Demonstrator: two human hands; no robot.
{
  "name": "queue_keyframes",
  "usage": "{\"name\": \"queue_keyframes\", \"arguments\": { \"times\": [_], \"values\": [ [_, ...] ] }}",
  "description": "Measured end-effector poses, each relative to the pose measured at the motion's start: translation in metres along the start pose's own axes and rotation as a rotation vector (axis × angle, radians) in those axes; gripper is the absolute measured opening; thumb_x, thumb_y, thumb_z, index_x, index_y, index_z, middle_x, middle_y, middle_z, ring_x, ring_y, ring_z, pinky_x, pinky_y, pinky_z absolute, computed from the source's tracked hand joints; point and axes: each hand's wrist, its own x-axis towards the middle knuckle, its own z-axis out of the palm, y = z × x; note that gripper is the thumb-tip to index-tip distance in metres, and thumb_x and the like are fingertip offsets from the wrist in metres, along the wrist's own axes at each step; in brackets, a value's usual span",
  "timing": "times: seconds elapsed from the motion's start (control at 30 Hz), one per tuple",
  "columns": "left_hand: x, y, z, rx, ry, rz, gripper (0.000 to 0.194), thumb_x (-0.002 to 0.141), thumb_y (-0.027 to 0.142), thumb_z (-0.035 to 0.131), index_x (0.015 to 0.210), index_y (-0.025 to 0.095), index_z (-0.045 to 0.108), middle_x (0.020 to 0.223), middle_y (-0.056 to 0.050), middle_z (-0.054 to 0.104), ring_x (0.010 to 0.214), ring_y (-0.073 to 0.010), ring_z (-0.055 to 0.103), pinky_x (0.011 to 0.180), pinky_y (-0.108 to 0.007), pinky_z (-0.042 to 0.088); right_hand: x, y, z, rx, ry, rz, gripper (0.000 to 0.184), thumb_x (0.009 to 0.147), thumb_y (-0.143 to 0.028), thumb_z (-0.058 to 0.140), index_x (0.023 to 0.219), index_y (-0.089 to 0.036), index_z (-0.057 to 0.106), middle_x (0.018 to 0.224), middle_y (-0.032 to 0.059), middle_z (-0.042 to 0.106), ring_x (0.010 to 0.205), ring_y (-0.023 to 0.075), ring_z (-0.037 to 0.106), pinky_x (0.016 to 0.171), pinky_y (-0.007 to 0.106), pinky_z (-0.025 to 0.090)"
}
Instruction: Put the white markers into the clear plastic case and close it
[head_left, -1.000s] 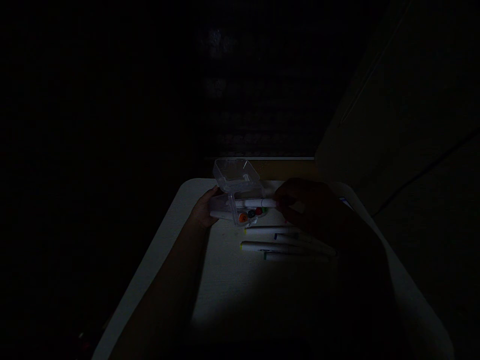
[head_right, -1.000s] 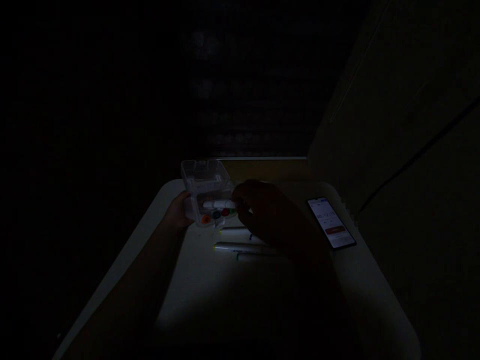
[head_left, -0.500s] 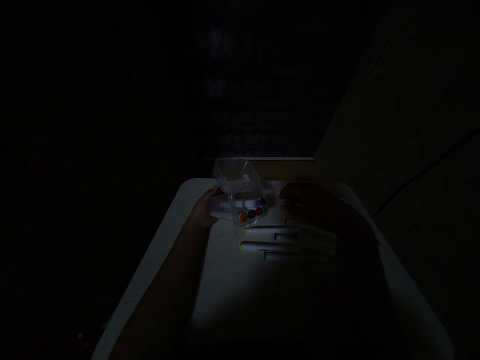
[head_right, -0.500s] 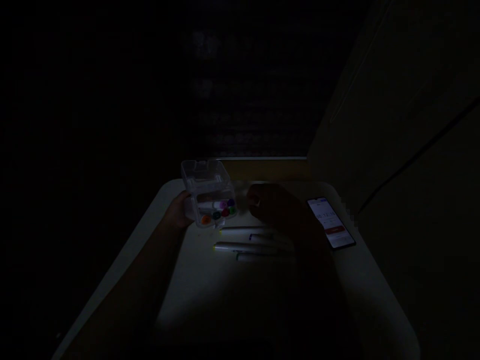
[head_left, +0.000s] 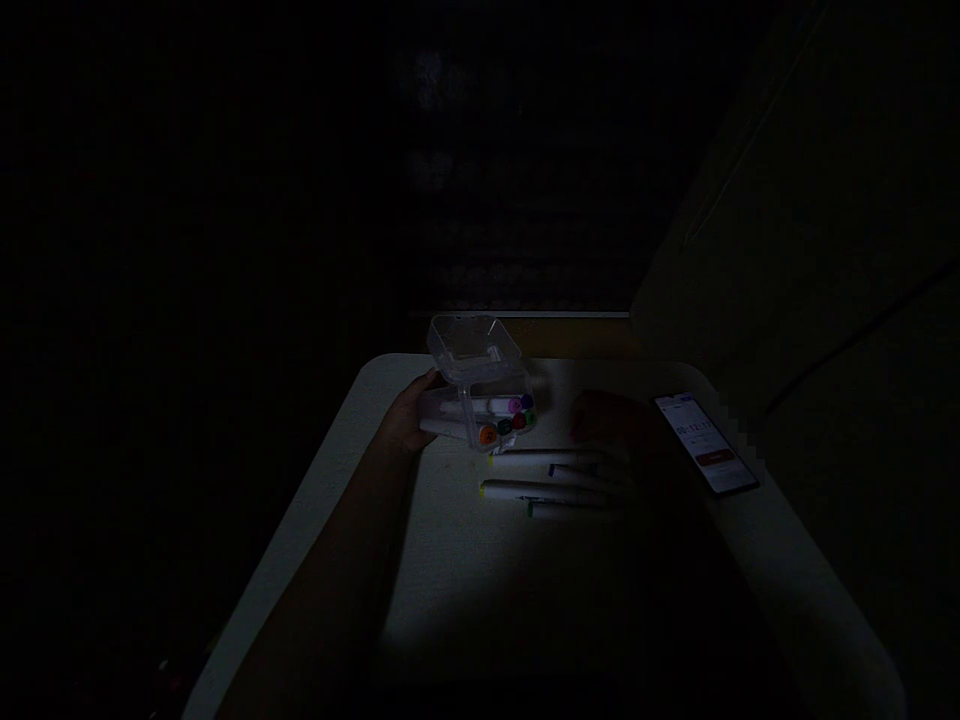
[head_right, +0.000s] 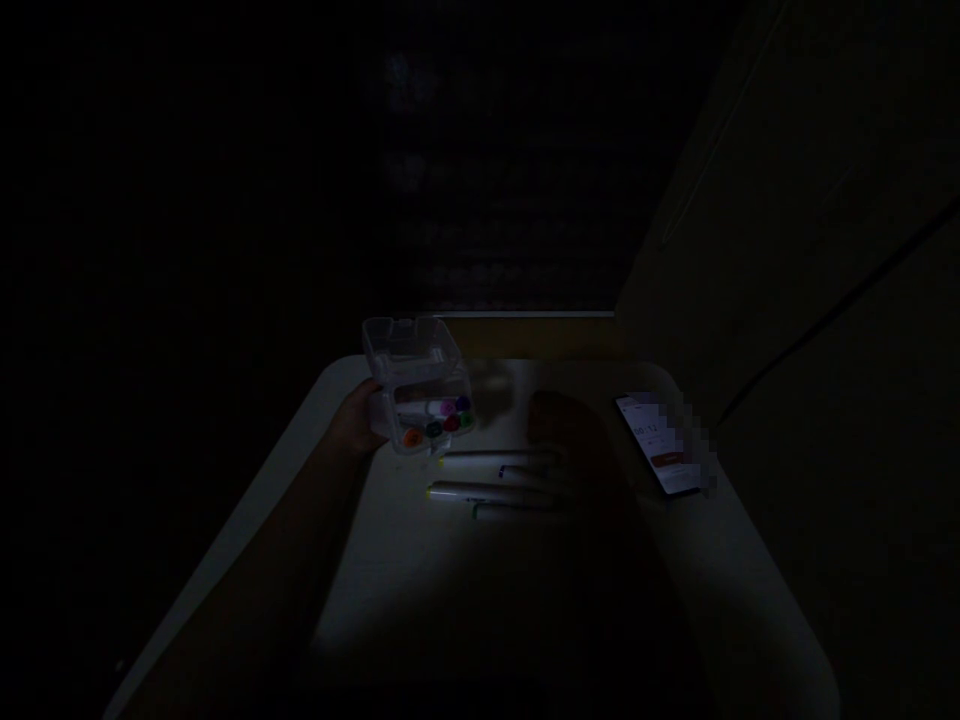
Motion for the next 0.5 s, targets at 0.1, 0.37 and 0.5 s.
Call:
{"name": "queue_keyframes", "arguments": {
  "times": [0.1,0.37,0.5],
  "values": [
    [0.002,-0.001,-0.003,0.003,-0.005,0.003,0.021,0.076,0.029,0.061,0.085,0.010,0.065,0.068,-0.007,0.067,0.055,-0.0170,0.062,0.053,-0.026,0.048,0.011,-0.006,-0.011,-0.092,-0.234,0.077,0.013,0.064,-0.006,0.063,0.063,-0.018,0.068,0.065,0.0008,0.068,0.053,0.0091,0.059,0.045,0.017,0.038],
    [0.000,-0.001,-0.007,0.003,0.011,0.007,0.020,0.077,0.029,0.060,0.081,0.010,0.064,0.064,-0.006,0.066,0.051,-0.0150,0.059,0.049,-0.025,0.046,0.021,-0.050,-0.049,-0.154,-0.106,0.127,0.013,0.076,-0.024,0.055,0.081,-0.017,0.064,0.082,0.0035,0.067,0.071,0.0129,0.060,0.062,0.024,0.042],
    [-0.001,0.001,-0.013,0.013,0.023,0.004,0.020,0.077,0.028,0.060,0.080,0.010,0.065,0.067,-0.007,0.067,0.053,-0.0163,0.060,0.051,-0.026,0.047,0.001,-0.085,-0.074,-0.016,0.232,0.019,0.009,0.076,-0.023,0.057,0.083,-0.020,0.062,0.075,0.0012,0.064,0.064,0.0121,0.058,0.060,0.024,0.044]
  ]
}}
